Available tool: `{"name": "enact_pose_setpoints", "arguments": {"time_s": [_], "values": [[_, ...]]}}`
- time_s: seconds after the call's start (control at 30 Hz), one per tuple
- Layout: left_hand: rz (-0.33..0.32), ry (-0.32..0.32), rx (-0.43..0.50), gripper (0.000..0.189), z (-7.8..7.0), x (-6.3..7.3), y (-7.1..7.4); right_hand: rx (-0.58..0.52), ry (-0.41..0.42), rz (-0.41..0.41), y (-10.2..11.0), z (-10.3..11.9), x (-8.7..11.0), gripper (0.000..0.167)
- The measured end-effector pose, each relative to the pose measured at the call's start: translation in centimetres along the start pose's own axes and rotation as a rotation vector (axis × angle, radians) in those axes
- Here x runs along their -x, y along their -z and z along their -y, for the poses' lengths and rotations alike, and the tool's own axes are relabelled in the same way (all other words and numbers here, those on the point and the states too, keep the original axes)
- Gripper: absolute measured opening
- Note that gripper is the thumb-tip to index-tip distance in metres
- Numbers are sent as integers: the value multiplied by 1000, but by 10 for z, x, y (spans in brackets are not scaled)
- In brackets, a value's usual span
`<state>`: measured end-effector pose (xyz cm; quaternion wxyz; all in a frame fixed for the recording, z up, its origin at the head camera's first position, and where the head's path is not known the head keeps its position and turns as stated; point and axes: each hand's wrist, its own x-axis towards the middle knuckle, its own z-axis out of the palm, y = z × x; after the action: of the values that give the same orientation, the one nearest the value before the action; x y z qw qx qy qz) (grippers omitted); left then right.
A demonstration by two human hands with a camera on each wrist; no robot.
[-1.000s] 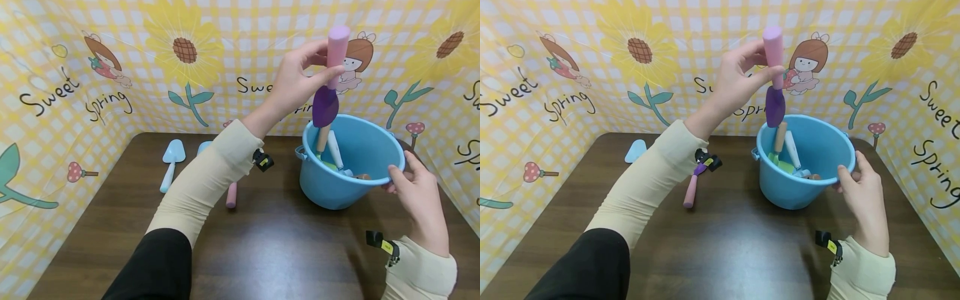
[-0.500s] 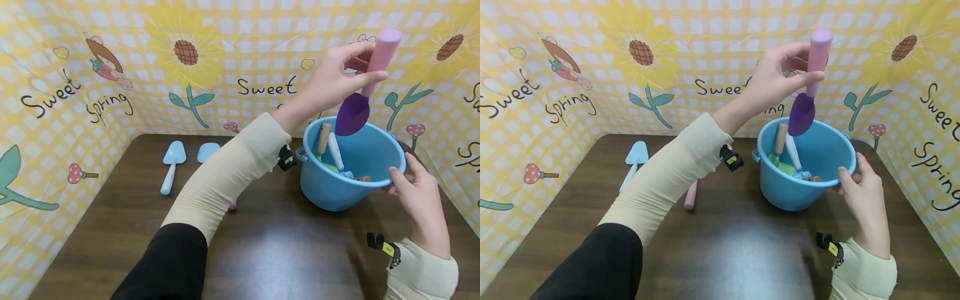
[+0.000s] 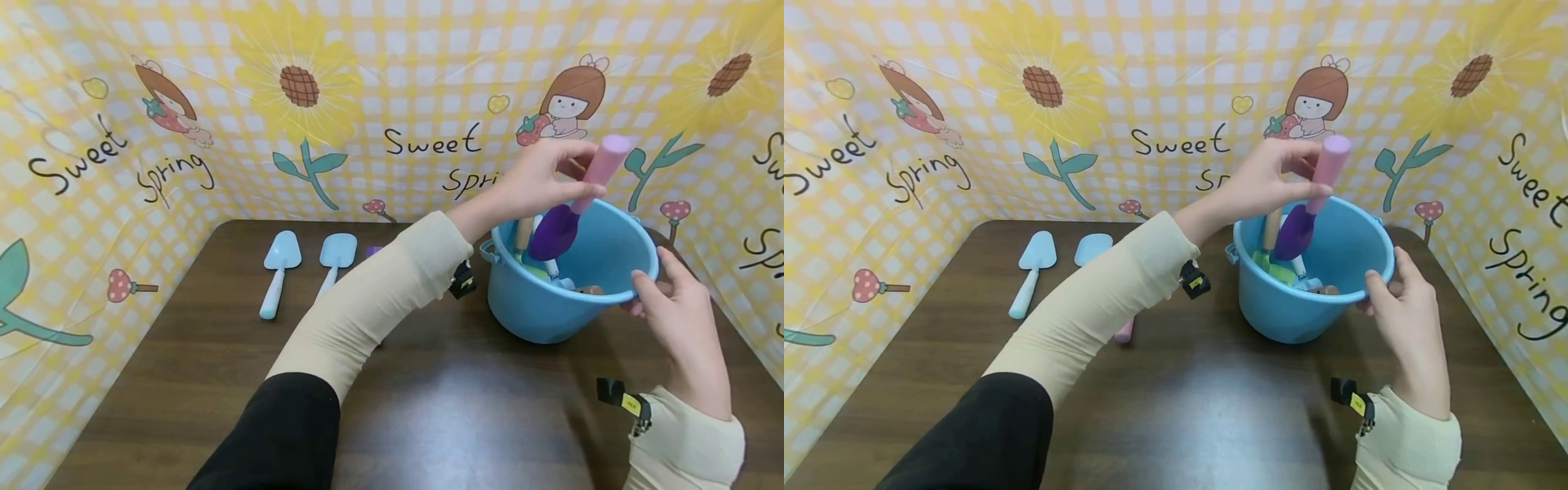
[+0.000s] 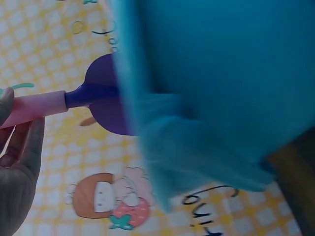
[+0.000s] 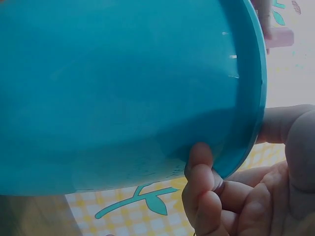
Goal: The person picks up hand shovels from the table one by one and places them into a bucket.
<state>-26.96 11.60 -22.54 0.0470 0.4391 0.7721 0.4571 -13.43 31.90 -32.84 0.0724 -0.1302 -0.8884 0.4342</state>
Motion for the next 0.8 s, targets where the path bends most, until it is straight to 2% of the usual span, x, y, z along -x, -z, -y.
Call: {"name": "enact_pose_setpoints", "arguments": {"time_s": [0.17, 0.37, 0.6, 0.8], "values": [[26, 5, -22, 42, 18, 7, -6, -2, 9, -4, 1, 0, 0, 73], [54, 41, -15, 44, 32, 14, -11, -5, 13, -3, 1, 1, -1, 73], [95, 99, -59, 47, 42, 22, -11, -40, 23, -8, 0, 1, -2, 73], [114, 111, -151, 41, 48, 32, -12, -71, 40, -16, 0, -1, -2, 73]]}}
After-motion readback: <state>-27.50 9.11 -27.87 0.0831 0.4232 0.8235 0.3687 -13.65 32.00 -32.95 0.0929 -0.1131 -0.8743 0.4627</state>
